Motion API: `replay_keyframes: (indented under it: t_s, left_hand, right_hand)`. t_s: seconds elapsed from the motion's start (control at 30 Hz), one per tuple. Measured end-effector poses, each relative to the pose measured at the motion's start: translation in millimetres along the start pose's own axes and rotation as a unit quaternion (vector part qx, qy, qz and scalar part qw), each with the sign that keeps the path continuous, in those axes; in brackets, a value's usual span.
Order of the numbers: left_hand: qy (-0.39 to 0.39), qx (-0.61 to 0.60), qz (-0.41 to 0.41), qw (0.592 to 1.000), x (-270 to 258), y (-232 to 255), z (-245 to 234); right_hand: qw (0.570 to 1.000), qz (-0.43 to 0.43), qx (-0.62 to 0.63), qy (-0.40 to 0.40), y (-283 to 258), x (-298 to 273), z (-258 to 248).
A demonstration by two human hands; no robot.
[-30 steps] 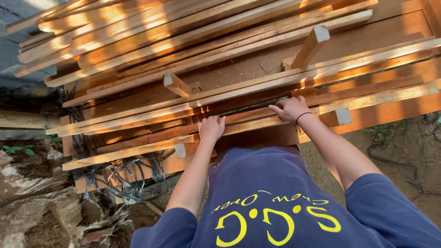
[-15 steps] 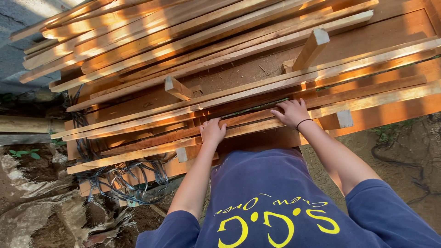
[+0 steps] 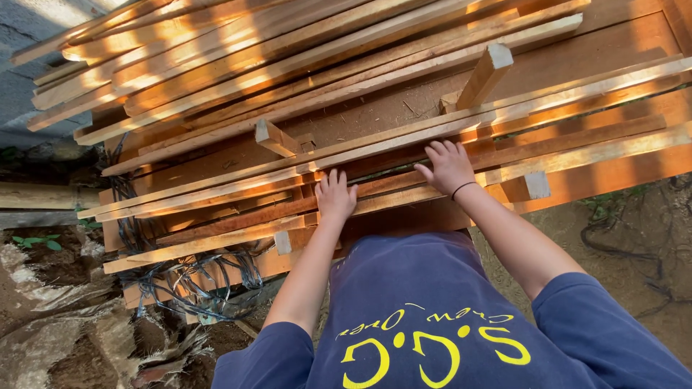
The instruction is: Organizing and aligning thin wooden slats on a workbench in a woodworking area.
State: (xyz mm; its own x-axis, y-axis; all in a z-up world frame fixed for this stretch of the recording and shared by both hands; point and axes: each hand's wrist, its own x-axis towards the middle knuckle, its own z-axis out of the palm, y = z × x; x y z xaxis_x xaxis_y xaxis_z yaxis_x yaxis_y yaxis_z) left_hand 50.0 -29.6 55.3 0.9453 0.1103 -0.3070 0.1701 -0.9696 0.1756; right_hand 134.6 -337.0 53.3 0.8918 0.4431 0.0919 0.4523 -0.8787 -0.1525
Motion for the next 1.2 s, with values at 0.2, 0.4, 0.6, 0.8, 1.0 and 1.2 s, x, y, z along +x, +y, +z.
replay_keyframes:
  t_s: [0.2, 0.4, 0.6, 0.8, 1.0, 1.2]
  left_hand:
    - [-0.055, 0.043, 0.012, 0.997, -4, -2, 6]
    - [-0.074, 0.028, 0.012, 0.997, -16, 5, -1]
    - [-0.057, 0.040, 0.021, 0.997, -24, 14, -14]
    - [-0.069, 0.009, 0.018, 0.997, -27, 9, -12]
    - [-0.002, -0.008, -0.015, 1.000, -16, -16, 7]
    - [-0.087, -0.001, -0.095, 0.992, 42, -29, 37]
  right_hand:
    - [0.995, 0.023, -0.012, -0.095, -13, -22, -5]
    - [0.997, 0.040, 0.004, -0.068, -17, -24, -8]
    - [0.991, 0.028, -0.084, -0.097, -9, -6, 11]
    - [0.993, 0.047, -0.068, -0.084, -13, -6, 5]
    - [0.999, 0.049, 0.008, 0.019, -9, -14, 27]
    - [0.968, 0.194, 0.085, -0.137, 14, 15, 73]
